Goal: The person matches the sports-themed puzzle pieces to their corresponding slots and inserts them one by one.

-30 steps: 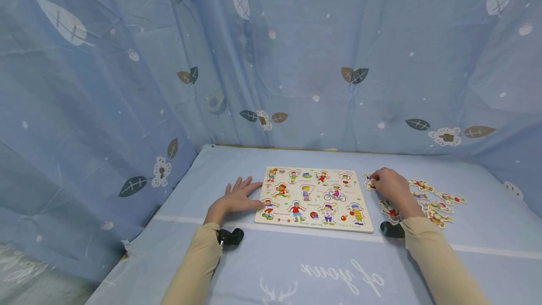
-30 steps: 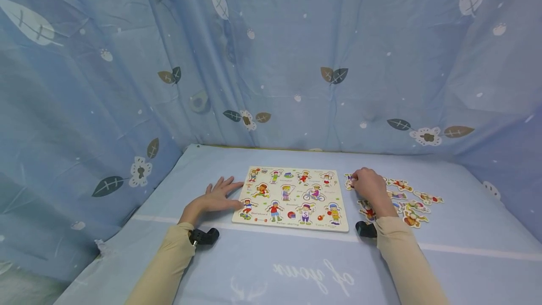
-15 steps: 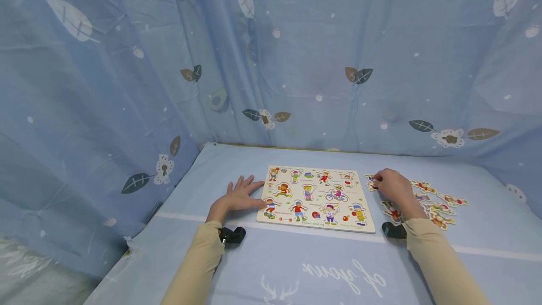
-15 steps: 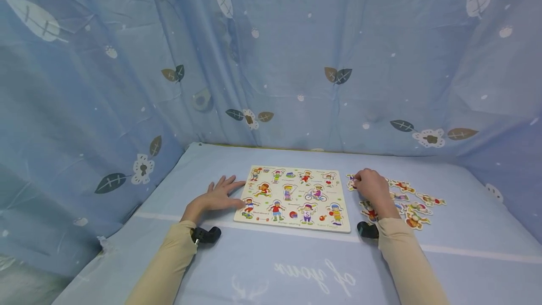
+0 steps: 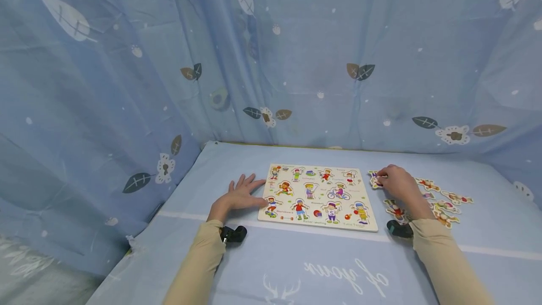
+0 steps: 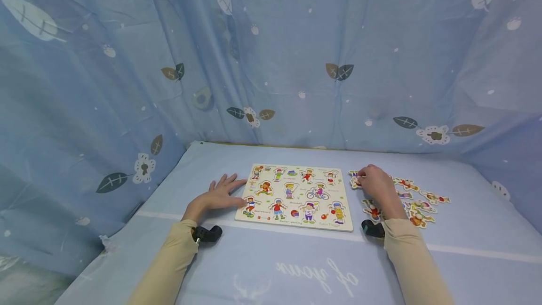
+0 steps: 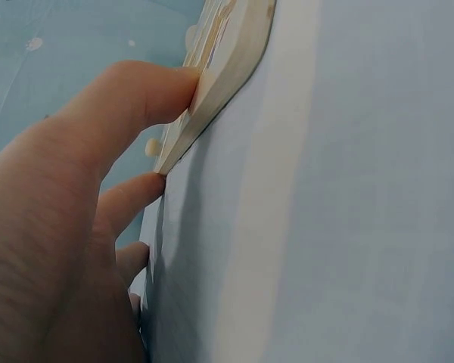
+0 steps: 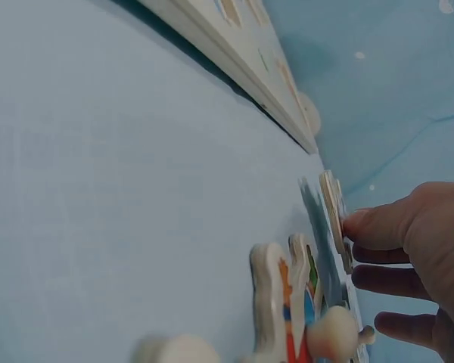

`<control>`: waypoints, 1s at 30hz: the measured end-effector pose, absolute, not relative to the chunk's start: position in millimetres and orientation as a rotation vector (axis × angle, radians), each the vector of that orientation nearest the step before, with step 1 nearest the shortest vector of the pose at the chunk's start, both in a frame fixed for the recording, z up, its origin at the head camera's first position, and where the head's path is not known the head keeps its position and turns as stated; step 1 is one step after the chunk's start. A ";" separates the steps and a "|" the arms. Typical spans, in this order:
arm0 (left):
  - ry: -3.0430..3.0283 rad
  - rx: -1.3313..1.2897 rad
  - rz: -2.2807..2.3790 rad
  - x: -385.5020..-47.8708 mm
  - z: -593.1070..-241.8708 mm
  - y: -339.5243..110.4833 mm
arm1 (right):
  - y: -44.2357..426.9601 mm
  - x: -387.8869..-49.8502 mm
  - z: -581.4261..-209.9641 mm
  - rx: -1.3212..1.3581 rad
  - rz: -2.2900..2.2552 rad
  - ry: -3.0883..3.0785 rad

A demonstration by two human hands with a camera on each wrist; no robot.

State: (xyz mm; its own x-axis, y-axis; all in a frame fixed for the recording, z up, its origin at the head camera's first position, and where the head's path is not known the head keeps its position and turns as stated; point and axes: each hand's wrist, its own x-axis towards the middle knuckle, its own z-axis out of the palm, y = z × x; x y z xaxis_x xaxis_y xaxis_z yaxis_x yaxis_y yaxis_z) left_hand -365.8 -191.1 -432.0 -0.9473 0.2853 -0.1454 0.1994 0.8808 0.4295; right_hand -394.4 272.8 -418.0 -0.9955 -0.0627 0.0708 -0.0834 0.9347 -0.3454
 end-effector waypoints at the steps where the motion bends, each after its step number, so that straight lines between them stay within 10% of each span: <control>1: 2.845 0.372 0.619 -365.9 -431.7 -191.4 | 272.8 -394.3 -417.4 0.119 0.545 -3.030; 30: 2.839 0.377 0.611 -364.2 -428.9 -190.1 | 267.0 -376.0 -408.1 0.253 0.590 -2.959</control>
State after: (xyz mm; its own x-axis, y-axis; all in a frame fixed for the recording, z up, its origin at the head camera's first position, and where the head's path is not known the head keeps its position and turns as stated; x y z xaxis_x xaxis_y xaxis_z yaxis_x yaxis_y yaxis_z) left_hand -364.2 -190.1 -428.9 -0.9445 0.2911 -0.1519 0.2028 0.8810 0.4275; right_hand -376.0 267.0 -408.1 -0.9796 -0.1404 0.1438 -0.1848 0.9104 -0.3700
